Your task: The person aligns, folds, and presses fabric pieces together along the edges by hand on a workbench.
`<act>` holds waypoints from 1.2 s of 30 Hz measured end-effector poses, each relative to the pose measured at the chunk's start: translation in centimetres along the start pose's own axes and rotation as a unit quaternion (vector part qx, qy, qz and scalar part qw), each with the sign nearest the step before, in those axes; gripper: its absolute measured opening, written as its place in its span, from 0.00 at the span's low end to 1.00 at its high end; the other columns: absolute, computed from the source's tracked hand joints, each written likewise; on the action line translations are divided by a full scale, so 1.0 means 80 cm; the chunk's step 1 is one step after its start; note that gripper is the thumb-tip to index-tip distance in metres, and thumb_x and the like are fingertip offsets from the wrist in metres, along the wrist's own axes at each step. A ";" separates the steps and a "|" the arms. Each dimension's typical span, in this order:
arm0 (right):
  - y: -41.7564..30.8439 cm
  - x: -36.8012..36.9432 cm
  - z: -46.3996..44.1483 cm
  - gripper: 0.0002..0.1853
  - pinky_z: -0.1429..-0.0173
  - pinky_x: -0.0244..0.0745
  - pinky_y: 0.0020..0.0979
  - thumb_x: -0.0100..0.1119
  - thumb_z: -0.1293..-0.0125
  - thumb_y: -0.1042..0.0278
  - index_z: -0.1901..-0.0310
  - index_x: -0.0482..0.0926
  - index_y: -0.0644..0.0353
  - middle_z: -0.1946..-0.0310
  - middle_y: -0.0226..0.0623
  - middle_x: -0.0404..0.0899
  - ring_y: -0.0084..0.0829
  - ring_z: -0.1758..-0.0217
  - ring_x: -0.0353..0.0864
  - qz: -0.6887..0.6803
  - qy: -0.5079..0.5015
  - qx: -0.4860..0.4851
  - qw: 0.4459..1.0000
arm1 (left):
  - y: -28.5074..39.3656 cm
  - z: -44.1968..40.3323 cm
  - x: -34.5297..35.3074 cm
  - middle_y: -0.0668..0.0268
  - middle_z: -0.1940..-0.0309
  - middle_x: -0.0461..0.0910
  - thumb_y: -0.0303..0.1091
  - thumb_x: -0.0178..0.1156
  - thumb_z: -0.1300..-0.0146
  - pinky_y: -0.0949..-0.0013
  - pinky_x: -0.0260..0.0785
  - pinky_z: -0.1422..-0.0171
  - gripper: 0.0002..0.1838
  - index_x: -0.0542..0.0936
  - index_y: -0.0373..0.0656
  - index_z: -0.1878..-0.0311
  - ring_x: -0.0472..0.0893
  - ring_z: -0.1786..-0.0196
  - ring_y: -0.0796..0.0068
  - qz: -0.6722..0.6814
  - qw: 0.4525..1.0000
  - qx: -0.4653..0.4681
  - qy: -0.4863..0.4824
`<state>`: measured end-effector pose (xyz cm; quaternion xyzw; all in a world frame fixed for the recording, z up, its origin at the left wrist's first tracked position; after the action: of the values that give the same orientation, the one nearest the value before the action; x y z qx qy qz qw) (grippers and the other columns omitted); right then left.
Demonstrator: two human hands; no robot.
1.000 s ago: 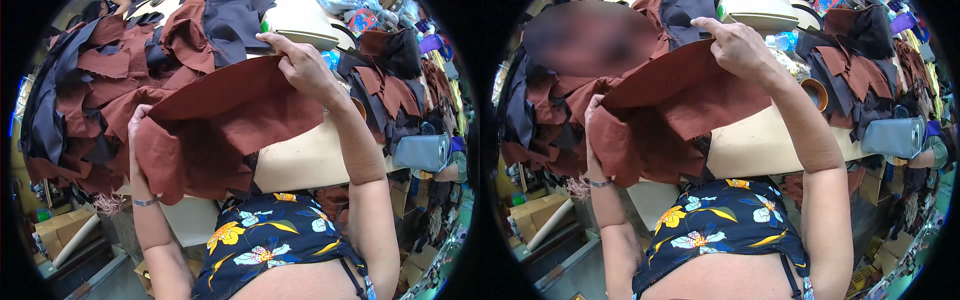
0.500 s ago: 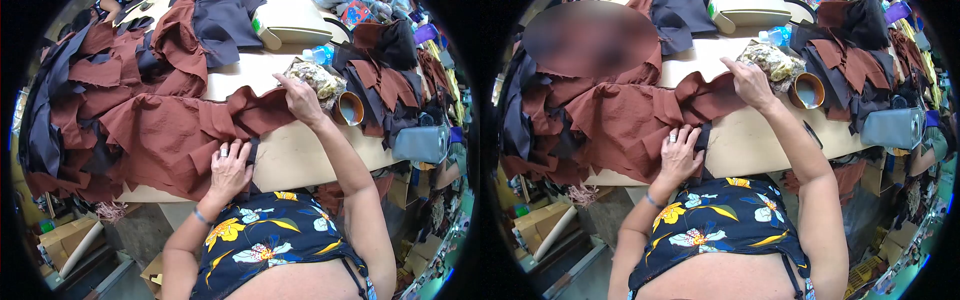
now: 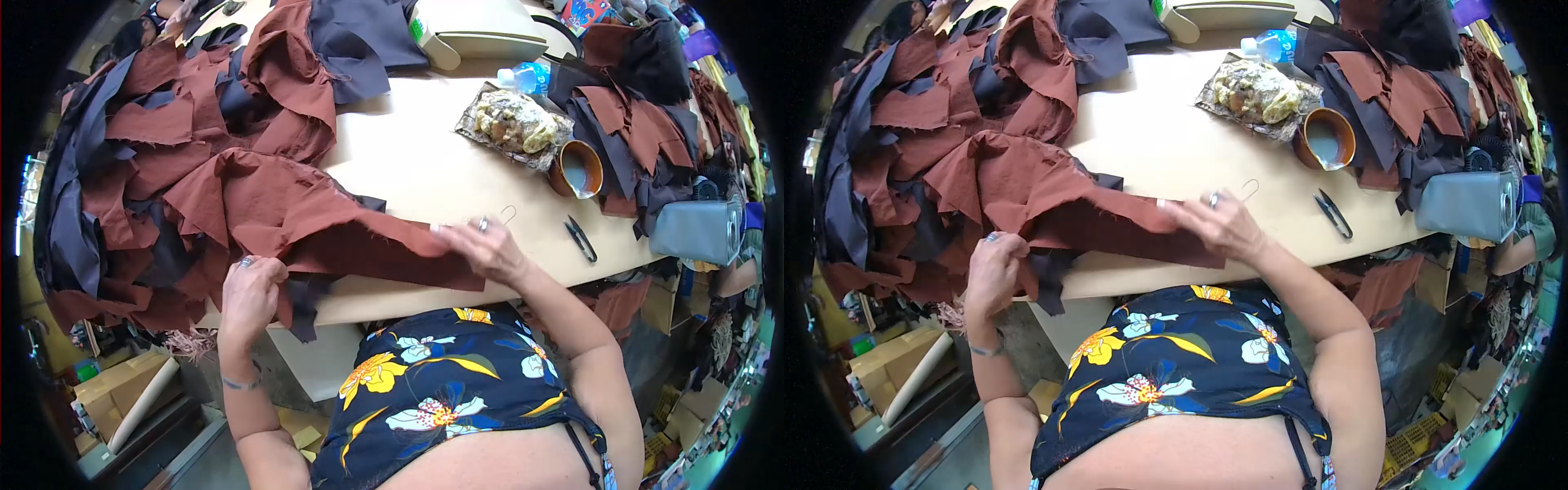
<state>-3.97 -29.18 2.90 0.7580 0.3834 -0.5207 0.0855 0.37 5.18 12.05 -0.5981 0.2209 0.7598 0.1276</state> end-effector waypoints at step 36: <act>0.039 -0.087 0.141 0.28 0.50 0.67 0.38 0.56 0.43 0.75 0.39 0.68 0.53 0.67 0.38 0.76 0.40 0.64 0.76 0.201 -0.033 0.395 0.896 | 0.111 -0.126 0.119 0.63 0.68 0.73 0.40 0.60 0.42 0.62 0.64 0.54 0.10 0.75 0.44 0.66 0.75 0.63 0.63 0.078 0.965 0.243 0.065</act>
<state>-11.14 -40.73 3.04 0.7726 -0.0170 -0.6259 -0.1051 2.50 -8.17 2.60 -0.5783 0.4526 0.6503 0.1945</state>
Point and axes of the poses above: each hand's wrist, its own z-axis away from the middle knuckle, its own x-axis out of the palm, y = z × x, the point moved 2 cm from there along -z, towards the middle knuckle
